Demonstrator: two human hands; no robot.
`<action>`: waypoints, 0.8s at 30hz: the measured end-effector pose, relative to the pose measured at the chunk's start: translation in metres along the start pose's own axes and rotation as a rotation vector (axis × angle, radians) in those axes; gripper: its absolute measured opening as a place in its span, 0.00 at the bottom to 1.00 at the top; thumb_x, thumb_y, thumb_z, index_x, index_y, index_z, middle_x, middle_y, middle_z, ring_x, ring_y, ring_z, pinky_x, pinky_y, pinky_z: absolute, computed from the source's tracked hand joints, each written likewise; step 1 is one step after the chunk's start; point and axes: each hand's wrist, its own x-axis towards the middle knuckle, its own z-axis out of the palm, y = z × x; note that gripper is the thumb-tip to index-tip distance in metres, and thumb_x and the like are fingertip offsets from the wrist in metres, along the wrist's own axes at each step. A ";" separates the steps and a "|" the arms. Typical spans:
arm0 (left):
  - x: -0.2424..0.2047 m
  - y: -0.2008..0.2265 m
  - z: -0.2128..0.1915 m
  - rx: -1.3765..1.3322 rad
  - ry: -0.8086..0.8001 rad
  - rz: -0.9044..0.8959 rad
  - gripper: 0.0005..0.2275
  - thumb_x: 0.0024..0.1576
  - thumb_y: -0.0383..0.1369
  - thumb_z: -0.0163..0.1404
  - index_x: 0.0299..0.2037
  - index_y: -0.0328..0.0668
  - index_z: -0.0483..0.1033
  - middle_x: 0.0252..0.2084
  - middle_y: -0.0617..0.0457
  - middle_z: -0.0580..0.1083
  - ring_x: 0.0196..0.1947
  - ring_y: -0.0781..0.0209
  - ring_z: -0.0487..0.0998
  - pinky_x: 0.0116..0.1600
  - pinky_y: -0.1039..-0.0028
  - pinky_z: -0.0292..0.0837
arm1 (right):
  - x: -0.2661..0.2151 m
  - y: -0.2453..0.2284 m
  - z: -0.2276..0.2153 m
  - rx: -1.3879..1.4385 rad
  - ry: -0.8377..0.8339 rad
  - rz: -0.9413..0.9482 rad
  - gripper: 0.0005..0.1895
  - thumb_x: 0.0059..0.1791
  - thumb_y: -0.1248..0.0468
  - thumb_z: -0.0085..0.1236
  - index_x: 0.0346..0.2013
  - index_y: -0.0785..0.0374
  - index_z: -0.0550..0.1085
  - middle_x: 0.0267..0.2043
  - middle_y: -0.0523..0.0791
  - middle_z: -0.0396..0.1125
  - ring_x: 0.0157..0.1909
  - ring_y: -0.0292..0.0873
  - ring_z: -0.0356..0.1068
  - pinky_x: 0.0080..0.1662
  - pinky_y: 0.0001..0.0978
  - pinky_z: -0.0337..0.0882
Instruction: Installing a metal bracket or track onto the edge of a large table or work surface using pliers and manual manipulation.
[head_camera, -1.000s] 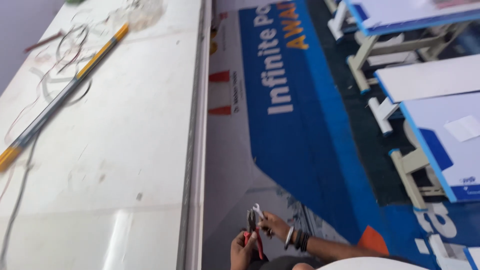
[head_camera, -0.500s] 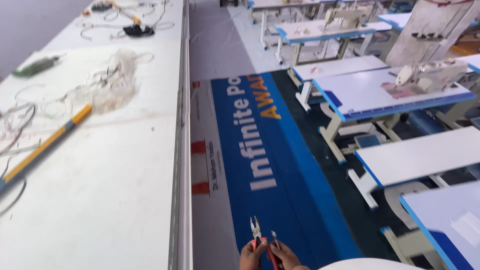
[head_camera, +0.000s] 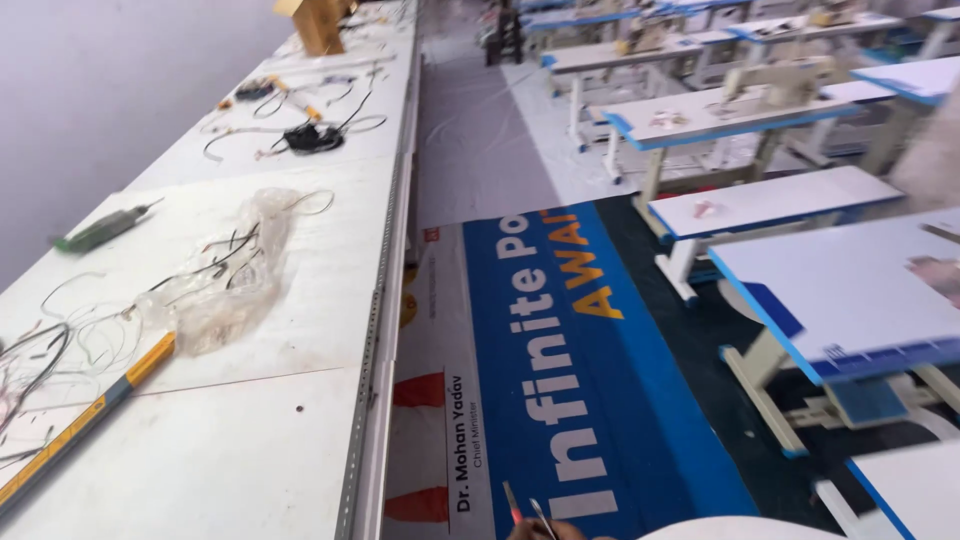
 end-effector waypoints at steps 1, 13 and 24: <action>0.035 0.015 -0.001 -0.103 0.000 -0.016 0.19 0.60 0.44 0.49 0.43 0.29 0.77 0.35 0.42 0.79 0.35 0.54 0.81 0.44 0.65 0.77 | 0.014 -0.017 0.001 -0.073 -0.042 -0.037 0.20 0.54 0.61 0.54 0.60 0.63 0.72 0.51 0.44 0.76 0.57 0.38 0.76 0.60 0.33 0.72; 0.167 0.210 -0.033 0.388 0.282 0.243 0.20 0.54 0.30 0.49 0.58 0.38 0.70 0.43 0.48 0.78 0.41 0.59 0.79 0.47 0.69 0.76 | 0.254 -0.245 0.049 -0.717 -0.210 0.036 0.13 0.57 0.58 0.51 0.51 0.60 0.77 0.26 0.38 0.69 0.26 0.30 0.64 0.31 0.23 0.65; 0.127 0.319 0.046 0.568 0.701 0.212 0.23 0.59 0.39 0.56 0.58 0.31 0.65 0.45 0.38 0.77 0.47 0.46 0.80 0.54 0.60 0.74 | 0.417 -0.389 0.129 -0.917 -0.536 0.173 0.16 0.55 0.59 0.52 0.52 0.67 0.72 0.28 0.41 0.73 0.22 0.30 0.63 0.26 0.22 0.64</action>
